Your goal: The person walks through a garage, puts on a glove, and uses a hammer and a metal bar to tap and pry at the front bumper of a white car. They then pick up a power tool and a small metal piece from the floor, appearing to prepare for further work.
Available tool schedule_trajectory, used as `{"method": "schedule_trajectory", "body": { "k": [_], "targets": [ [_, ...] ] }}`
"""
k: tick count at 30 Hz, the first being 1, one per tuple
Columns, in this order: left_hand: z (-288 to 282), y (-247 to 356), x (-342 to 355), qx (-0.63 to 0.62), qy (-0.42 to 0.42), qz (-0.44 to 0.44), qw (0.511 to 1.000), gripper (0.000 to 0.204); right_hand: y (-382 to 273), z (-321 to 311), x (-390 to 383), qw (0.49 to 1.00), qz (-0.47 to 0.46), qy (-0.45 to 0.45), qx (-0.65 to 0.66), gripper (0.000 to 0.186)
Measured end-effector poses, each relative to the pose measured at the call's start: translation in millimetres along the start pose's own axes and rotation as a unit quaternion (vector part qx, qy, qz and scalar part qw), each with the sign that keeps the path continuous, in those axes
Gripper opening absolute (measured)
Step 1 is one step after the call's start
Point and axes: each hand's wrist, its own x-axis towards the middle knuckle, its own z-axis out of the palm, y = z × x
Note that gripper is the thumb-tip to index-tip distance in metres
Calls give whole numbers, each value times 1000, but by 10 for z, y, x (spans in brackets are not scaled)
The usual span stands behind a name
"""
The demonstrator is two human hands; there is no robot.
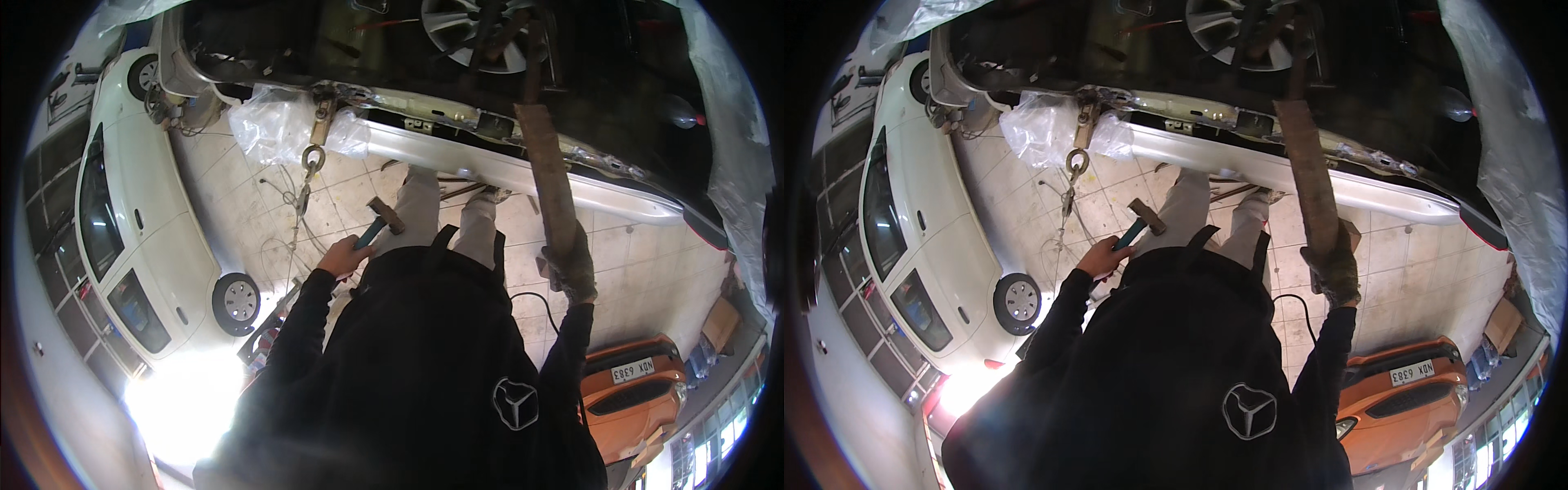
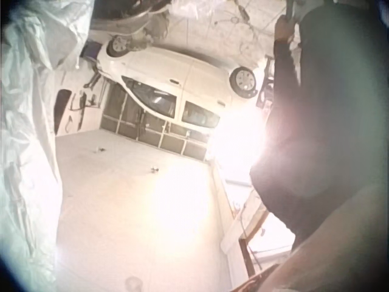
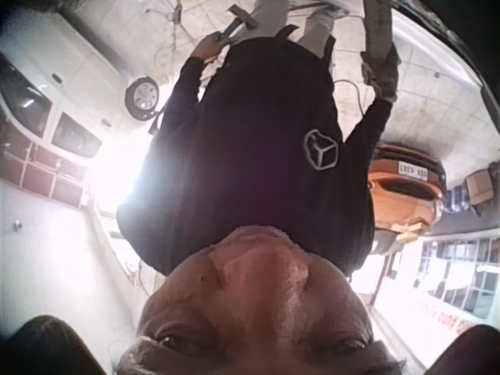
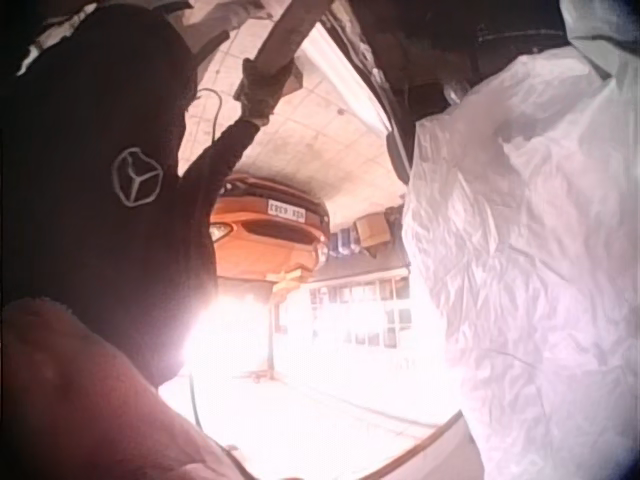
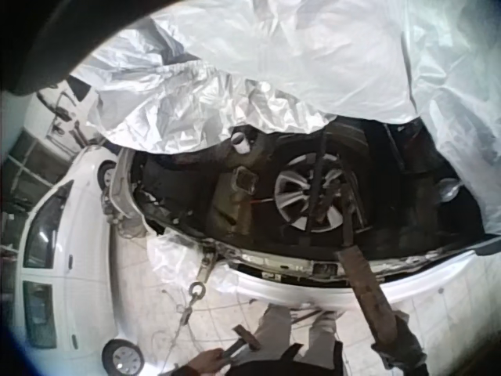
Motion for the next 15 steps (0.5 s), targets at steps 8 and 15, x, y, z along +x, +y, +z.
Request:
{"method": "schedule_trajectory", "body": {
  "k": [8, 15],
  "targets": [
    [14, -34, 42, 12, 10, 4, 1000, 62, 435, 98, -62, 989, 69, -41, 124, 89],
    [45, -56, 34, 25, 22, 12, 999, 63, 330, 58, -69, 997, 24, -28, 66, 95]
  ]
}}
